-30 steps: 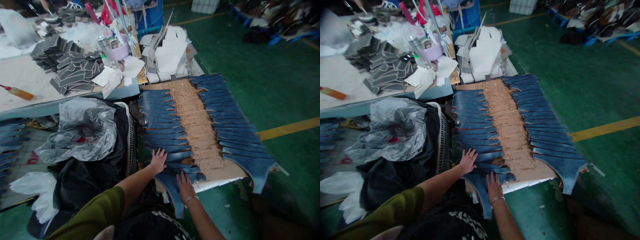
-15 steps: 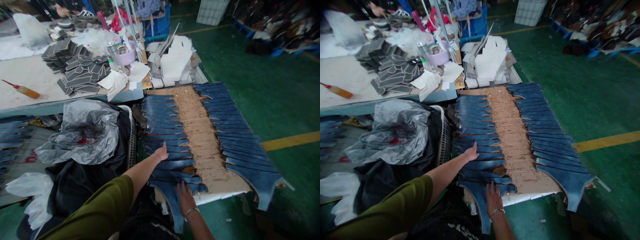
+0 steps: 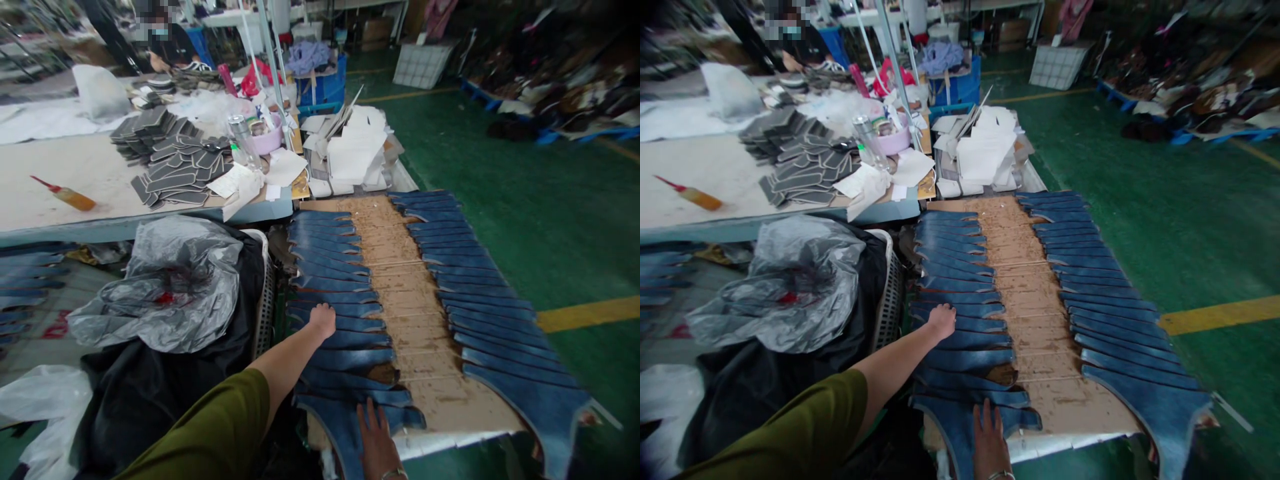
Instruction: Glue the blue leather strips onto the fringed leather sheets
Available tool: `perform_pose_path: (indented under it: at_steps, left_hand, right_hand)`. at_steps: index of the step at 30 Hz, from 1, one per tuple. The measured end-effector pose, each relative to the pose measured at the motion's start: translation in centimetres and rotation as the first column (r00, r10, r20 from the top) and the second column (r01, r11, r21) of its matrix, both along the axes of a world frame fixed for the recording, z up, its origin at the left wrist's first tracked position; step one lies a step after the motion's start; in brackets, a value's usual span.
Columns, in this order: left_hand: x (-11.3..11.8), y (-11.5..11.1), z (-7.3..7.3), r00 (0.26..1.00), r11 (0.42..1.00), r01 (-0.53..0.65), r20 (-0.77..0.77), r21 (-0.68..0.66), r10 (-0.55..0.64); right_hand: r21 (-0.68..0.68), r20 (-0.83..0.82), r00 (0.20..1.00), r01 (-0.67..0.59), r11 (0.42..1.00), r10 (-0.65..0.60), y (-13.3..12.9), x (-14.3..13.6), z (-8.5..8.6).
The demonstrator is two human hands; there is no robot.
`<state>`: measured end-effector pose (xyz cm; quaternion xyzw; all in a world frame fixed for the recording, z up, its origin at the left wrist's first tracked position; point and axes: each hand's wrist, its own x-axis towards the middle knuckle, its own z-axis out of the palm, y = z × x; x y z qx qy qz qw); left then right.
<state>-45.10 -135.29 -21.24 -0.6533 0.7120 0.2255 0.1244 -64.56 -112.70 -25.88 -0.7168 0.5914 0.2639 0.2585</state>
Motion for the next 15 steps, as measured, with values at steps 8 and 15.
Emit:
perform_pose_path:
  at_steps: [8,15]
  left_hand:
    - [1.6,-1.1,0.0,0.992,0.979,0.124,0.001,-0.161,-0.126]
    - [2.5,-5.2,-0.5,0.974,0.97,0.22,-0.028,-0.107,-0.224]
  right_hand:
    - [-0.007,0.003,1.0,-0.022,1.0,0.022,-0.1,-0.4,-1.2]
    - [-0.032,0.022,1.0,-0.015,0.999,0.016,-0.1,-0.5,-1.4]
